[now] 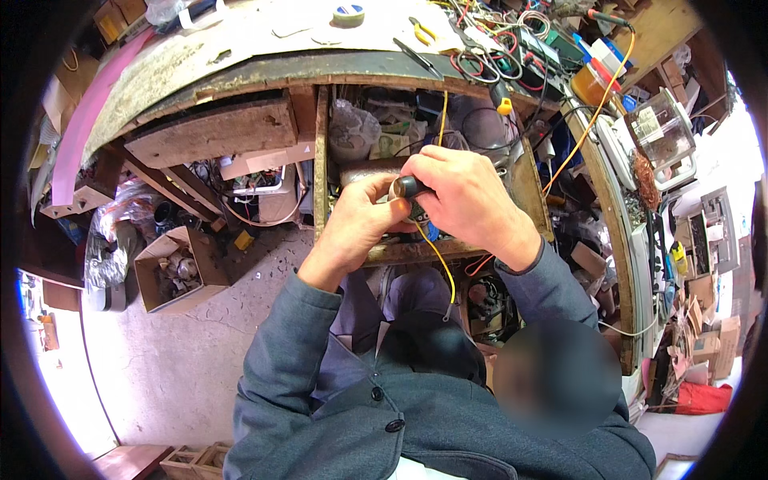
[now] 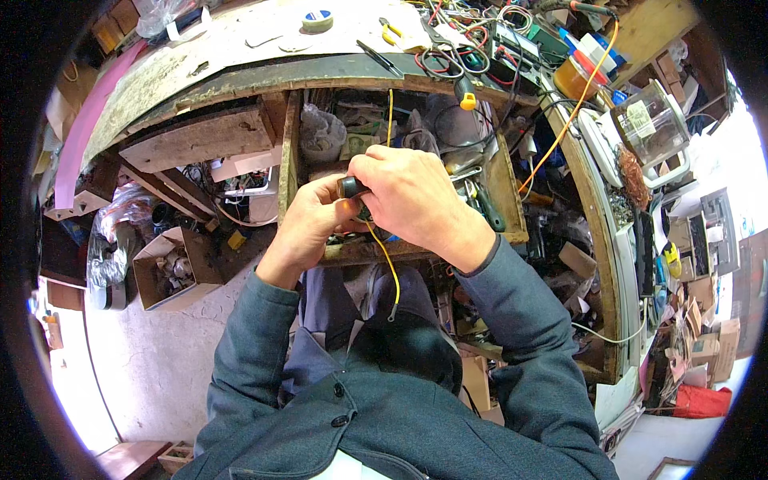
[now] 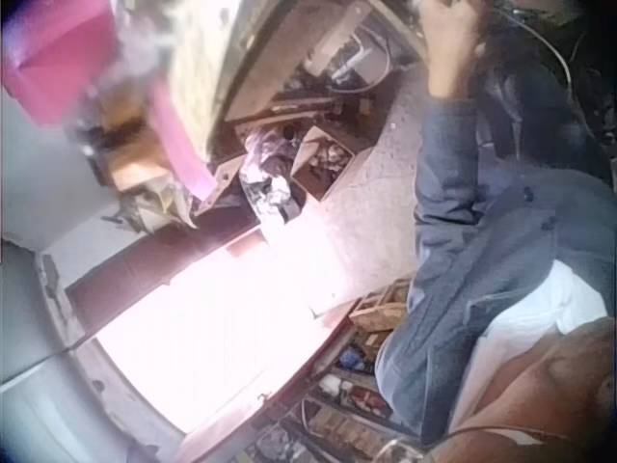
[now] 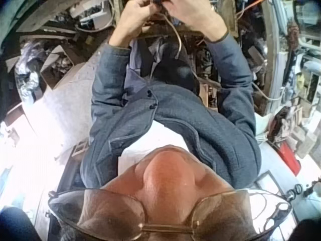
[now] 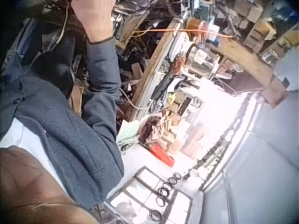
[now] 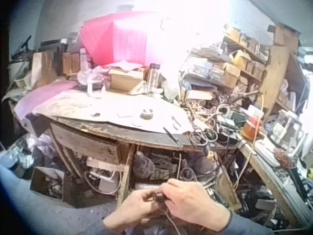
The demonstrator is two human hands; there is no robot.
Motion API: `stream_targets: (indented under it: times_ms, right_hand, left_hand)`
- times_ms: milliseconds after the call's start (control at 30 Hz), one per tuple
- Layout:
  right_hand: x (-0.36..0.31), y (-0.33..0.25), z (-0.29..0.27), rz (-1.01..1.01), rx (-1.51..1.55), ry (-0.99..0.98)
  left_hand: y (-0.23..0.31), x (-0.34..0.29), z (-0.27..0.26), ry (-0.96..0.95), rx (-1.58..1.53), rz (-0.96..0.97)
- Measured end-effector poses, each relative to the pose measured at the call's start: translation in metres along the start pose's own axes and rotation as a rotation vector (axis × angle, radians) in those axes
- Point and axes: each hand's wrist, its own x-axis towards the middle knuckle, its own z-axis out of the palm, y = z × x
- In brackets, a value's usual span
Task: The person assembles a small electronic device by inserting a circuit board into a white cylindrical housing, connecting wires, and securing the cover with a screwdriver. They handle the housing, circuit board, wires, and screwdriver throughout the process.
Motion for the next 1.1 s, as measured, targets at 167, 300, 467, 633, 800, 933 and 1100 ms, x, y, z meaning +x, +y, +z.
stream_targets:
  times_ms: [167,300,467,633,800,933,1100]
  right_hand:
    - [0.002,0.01,-0.001,-0.051,-0.027,-0.035]
    - [0.005,0.011,-0.008,-0.068,-0.052,-0.09]
    - [0.006,0.016,-0.01,-0.075,0.027,-0.08]
    - [0.005,0.006,-0.025,0.007,0.244,0.045]
    - [0.001,-0.01,-0.049,0.105,0.56,0.378]
    - [-0.008,-0.025,-0.05,0.325,0.71,0.373]
    - [-0.005,-0.017,-0.023,0.259,1.06,0.421]
  left_hand:
    - [-0.001,0.001,0.0,-0.011,0.007,0.014]
    - [0.001,-0.001,0.0,-0.008,0.002,0.002]
    - [0.003,0.001,0.0,0.009,-0.024,-0.022]
    - [0.004,0.001,0.004,0.047,-0.04,-0.029]
    - [0.009,-0.002,0.006,0.075,-0.026,-0.048]
    - [0.011,-0.002,0.006,0.066,-0.017,-0.042]
    - [0.011,-0.001,0.007,0.046,-0.053,-0.023]
